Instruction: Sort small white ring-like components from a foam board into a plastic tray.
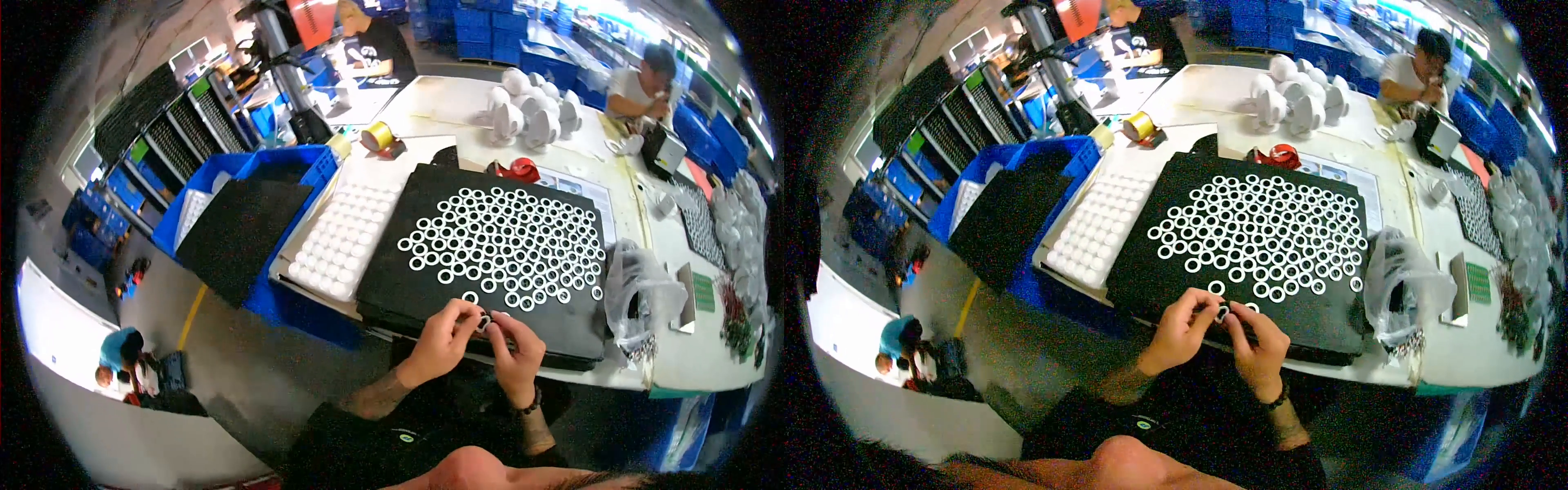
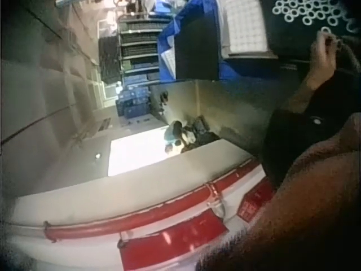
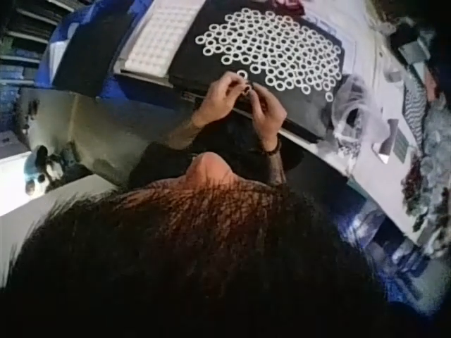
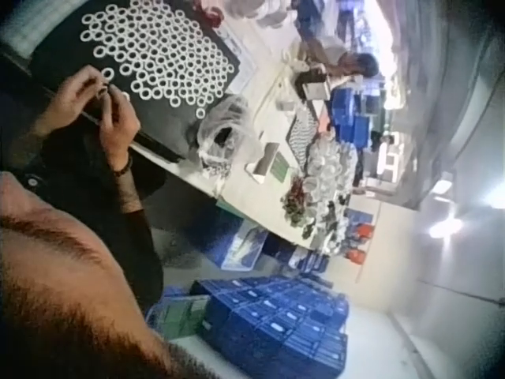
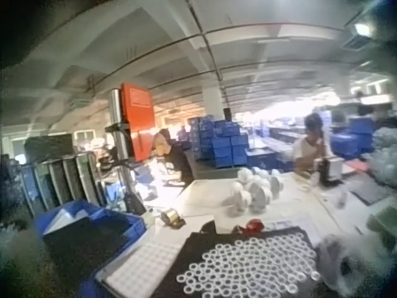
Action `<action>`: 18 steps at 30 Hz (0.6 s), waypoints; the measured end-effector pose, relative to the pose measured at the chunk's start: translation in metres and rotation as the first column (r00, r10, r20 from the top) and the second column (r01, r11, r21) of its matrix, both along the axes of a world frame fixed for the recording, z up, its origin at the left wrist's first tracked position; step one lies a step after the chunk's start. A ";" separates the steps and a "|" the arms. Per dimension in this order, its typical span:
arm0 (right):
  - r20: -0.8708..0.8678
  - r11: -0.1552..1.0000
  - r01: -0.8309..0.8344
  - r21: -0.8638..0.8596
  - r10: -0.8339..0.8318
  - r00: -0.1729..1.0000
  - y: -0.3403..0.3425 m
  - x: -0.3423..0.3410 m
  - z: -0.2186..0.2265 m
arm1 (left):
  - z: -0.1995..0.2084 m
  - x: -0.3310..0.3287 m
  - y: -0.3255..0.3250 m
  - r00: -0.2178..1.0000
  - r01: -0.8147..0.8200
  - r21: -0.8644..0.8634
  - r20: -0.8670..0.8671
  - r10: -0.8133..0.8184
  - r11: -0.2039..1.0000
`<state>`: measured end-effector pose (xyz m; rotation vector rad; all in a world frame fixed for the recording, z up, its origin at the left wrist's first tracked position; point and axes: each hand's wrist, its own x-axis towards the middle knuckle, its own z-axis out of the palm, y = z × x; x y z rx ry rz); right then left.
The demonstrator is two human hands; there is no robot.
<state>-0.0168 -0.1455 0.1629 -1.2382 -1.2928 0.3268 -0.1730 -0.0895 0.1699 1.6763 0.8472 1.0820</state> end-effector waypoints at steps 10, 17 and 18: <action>-0.165 0.959 -0.065 -0.277 0.020 0.986 -0.011 0.019 -0.008 | -0.001 0.009 0.000 0.989 -0.005 -0.071 0.149 0.015 0.997; -0.205 0.934 -0.140 -0.329 0.074 0.976 -0.005 0.031 -0.001 | -0.001 0.016 0.014 0.990 0.007 0.057 0.141 -0.015 0.998; -0.277 0.931 -0.164 -0.325 0.072 0.958 -0.005 0.026 0.007 | 0.004 0.015 0.013 0.995 -0.025 0.098 0.098 0.015 0.995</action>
